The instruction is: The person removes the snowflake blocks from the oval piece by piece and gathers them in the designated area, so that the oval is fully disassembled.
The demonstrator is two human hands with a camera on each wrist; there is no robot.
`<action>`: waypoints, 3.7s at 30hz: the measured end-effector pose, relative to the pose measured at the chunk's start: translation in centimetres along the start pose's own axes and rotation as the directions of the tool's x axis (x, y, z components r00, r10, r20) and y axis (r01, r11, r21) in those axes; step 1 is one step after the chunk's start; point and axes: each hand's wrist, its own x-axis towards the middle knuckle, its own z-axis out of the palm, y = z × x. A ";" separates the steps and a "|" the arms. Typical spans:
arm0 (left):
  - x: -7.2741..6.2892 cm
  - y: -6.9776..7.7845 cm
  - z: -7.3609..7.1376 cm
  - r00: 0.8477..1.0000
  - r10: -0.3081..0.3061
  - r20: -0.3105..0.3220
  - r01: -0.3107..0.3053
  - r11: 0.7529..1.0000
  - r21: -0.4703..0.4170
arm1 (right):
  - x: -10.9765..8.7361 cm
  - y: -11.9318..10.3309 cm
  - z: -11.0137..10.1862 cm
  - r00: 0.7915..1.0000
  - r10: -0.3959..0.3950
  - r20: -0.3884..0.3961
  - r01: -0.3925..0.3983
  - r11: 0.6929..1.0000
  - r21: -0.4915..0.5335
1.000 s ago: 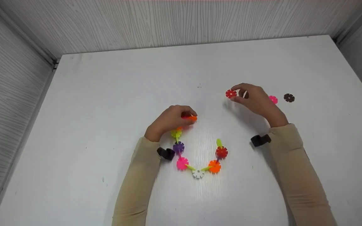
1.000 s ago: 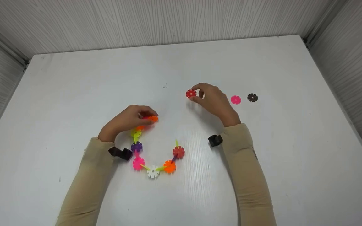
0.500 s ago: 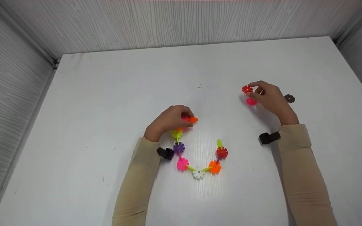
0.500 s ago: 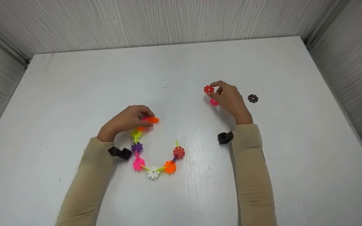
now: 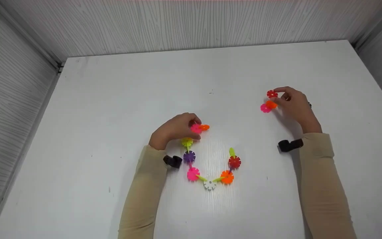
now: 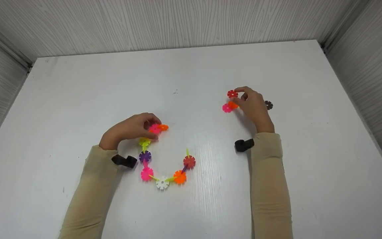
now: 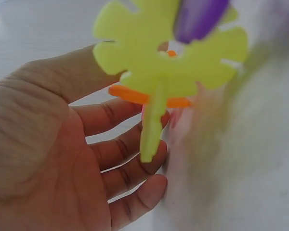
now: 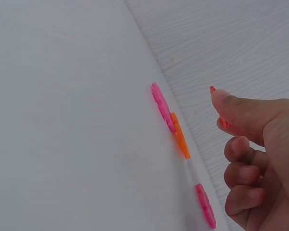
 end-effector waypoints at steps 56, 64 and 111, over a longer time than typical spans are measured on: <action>0.4 -0.5 0.2 0.998 -0.036 -0.050 0.039 0.998 0.041 | -0.1 1.5 -0.3 0.995 0.093 0.037 -0.087 0.987 -0.137; 0.5 -0.4 0.1 0.997 0.018 -0.079 -0.019 1.000 -0.010 | -0.2 1.2 -0.6 0.999 0.036 0.005 -0.036 0.995 -0.091; 1.0 0.3 1.0 0.987 0.044 -0.158 -0.057 0.995 -0.082 | -2.2 -9.1 6.9 0.925 -0.256 0.279 0.261 0.965 0.022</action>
